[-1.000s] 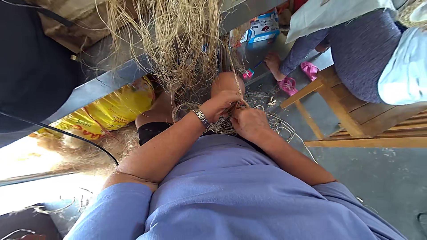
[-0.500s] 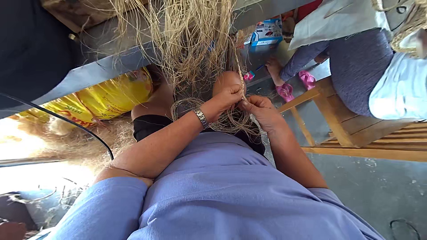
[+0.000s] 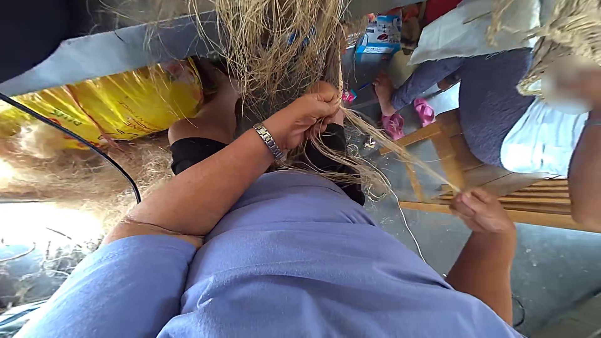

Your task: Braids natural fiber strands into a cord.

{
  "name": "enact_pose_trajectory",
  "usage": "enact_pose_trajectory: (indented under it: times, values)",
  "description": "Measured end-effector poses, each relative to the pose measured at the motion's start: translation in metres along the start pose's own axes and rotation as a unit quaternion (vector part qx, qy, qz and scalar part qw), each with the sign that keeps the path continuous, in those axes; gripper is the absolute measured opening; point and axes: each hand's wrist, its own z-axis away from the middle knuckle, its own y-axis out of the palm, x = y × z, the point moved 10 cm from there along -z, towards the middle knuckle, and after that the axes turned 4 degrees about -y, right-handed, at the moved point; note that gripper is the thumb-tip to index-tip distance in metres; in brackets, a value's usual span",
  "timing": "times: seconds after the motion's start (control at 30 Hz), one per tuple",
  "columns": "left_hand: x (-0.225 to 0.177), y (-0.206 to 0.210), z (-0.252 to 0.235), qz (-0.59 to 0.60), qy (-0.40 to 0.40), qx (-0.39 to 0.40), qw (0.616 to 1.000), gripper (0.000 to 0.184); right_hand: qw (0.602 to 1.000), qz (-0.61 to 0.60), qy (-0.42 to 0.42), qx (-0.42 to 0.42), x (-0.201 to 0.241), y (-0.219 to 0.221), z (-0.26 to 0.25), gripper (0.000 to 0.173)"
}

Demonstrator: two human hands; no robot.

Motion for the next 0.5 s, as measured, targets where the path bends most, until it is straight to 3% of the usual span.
enact_pose_trajectory:
  times: [0.1,0.2,0.27,0.33,0.4,0.43,0.5]
  values:
    - [0.001,-0.001,0.002,-0.006,-0.006,0.010,1.000,0.022,0.987,-0.021,0.118,-0.110,-0.070,-0.048,0.045,0.030]
    - [0.011,0.003,-0.004,-0.014,-0.008,0.017,1.000,0.023,0.955,0.034,0.253,-0.150,-0.113,-0.041,0.071,0.027]
    - [0.010,0.003,-0.004,-0.009,-0.015,0.020,1.000,0.021,0.936,0.022,0.319,-0.145,-0.135,-0.027,0.080,0.028]
    - [0.000,-0.003,0.002,-0.003,-0.008,0.032,0.999,0.020,0.909,0.008,0.369,-0.194,-0.158,-0.032,0.100,0.032]
    - [-0.011,-0.013,0.009,-0.001,0.006,0.035,0.999,0.020,0.869,0.105,0.414,-0.247,-0.171,-0.045,0.123,0.034]
    - [-0.015,-0.019,0.011,-0.004,0.012,0.024,1.000,0.021,0.849,0.188,0.435,-0.236,-0.172,-0.049,0.128,0.036]
    - [-0.011,-0.022,0.013,-0.032,0.009,-0.002,0.999,0.023,0.847,0.242,0.461,-0.112,-0.173,-0.035,0.117,0.052]
